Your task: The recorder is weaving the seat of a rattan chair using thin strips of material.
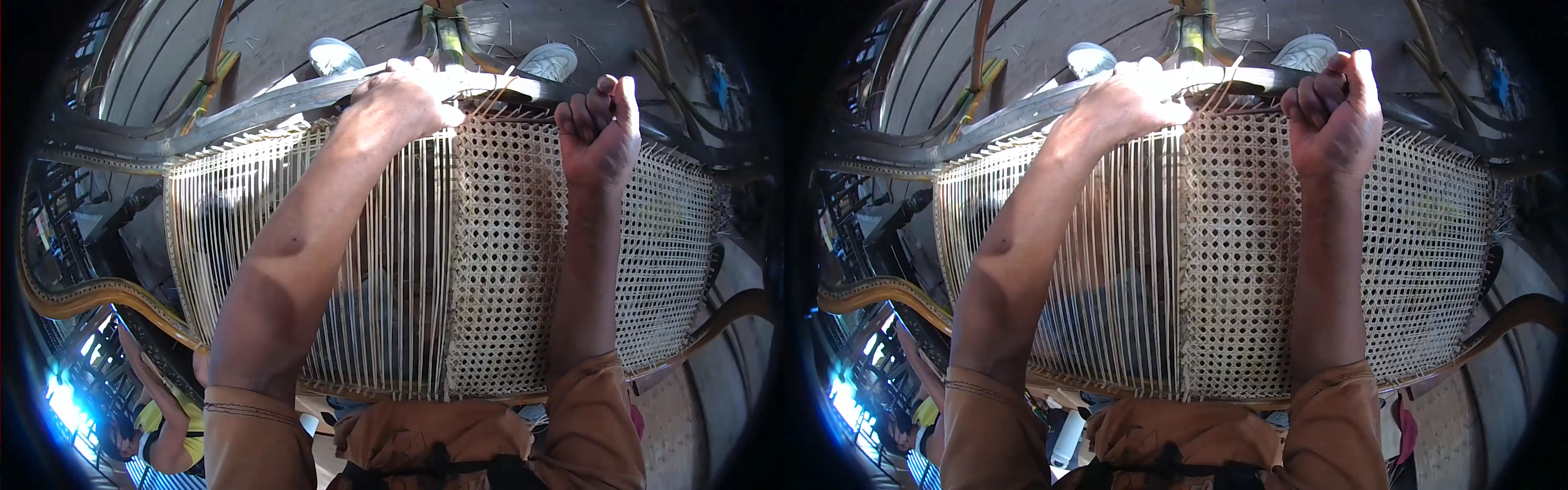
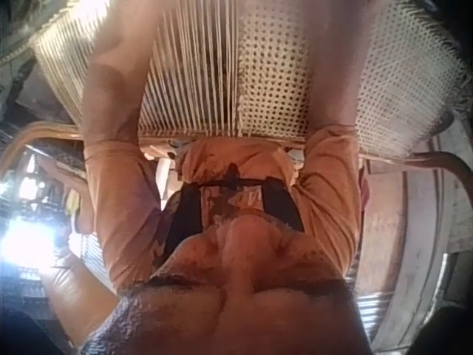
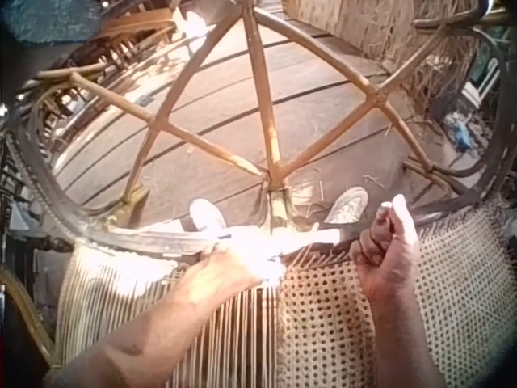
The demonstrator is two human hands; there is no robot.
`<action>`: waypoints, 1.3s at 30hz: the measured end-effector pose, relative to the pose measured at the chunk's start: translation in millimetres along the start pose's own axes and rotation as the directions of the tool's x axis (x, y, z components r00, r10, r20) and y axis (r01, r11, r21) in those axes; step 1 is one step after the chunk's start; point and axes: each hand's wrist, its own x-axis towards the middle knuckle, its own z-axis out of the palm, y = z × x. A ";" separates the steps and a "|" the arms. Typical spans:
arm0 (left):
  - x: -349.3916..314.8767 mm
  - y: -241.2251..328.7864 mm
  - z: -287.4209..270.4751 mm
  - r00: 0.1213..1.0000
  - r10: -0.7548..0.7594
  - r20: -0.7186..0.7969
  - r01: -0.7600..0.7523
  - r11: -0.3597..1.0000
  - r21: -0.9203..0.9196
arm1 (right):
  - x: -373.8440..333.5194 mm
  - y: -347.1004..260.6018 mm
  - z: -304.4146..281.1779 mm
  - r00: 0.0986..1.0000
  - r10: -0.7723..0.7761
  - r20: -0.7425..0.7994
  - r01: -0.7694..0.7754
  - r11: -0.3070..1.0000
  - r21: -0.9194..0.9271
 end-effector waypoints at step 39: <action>-88.1 38.5 -21.8 0.979 0.194 0.061 -0.201 0.969 0.141 | 13.1 8.7 23.6 0.974 0.093 0.207 -0.066 0.988 -0.137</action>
